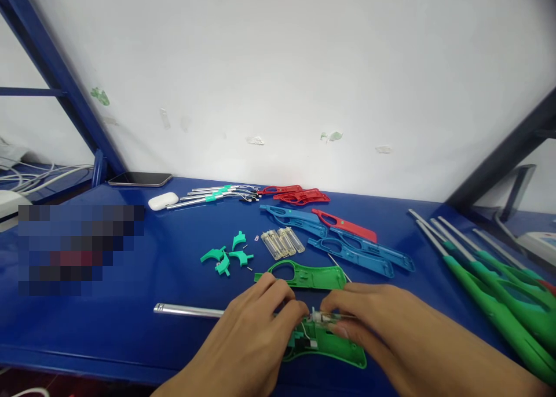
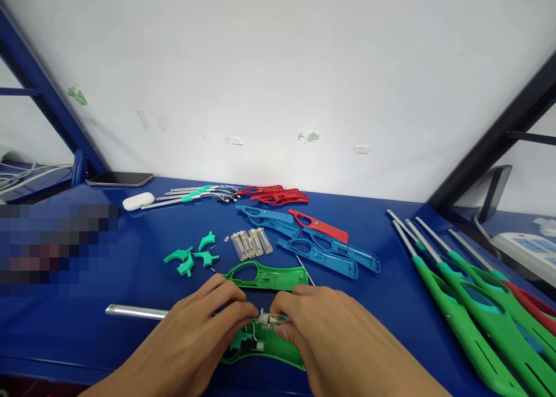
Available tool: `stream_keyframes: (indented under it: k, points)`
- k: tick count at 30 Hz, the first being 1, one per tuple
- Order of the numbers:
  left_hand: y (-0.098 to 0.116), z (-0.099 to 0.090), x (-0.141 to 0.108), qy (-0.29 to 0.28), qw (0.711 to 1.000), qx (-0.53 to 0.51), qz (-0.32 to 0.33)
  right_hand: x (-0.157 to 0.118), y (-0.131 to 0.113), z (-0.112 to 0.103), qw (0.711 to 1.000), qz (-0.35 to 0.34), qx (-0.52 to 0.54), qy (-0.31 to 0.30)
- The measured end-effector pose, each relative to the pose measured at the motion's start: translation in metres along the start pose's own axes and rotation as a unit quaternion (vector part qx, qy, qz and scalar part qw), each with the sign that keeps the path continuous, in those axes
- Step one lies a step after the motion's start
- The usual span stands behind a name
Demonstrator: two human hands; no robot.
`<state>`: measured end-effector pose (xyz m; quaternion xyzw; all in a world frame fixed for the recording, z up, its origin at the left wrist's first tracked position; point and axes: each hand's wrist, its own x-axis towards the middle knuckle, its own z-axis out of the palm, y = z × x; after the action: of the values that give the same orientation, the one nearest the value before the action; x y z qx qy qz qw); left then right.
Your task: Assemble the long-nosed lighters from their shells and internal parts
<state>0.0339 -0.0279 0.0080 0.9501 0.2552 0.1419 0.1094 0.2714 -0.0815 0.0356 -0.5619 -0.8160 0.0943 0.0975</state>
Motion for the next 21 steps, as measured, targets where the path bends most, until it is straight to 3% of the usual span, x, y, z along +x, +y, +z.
stream_keyframes:
  k: [9, 17, 21]
  points:
    - [-0.001, 0.002, -0.002, 0.033, 0.999, -0.008, 0.015, -0.002, 0.005, -0.014, 1.000, 0.001, -0.020, -0.002]
    - [-0.008, 0.010, -0.001, 0.091, 0.995, -0.021, 0.029, 0.002, 0.003, 0.004, 0.999, 0.009, -0.037, 0.000]
    - [-0.008, 0.010, -0.001, 0.106, 0.994, -0.024, 0.029, -0.001, 0.006, 0.001, 0.999, 0.003, -0.045, -0.003]
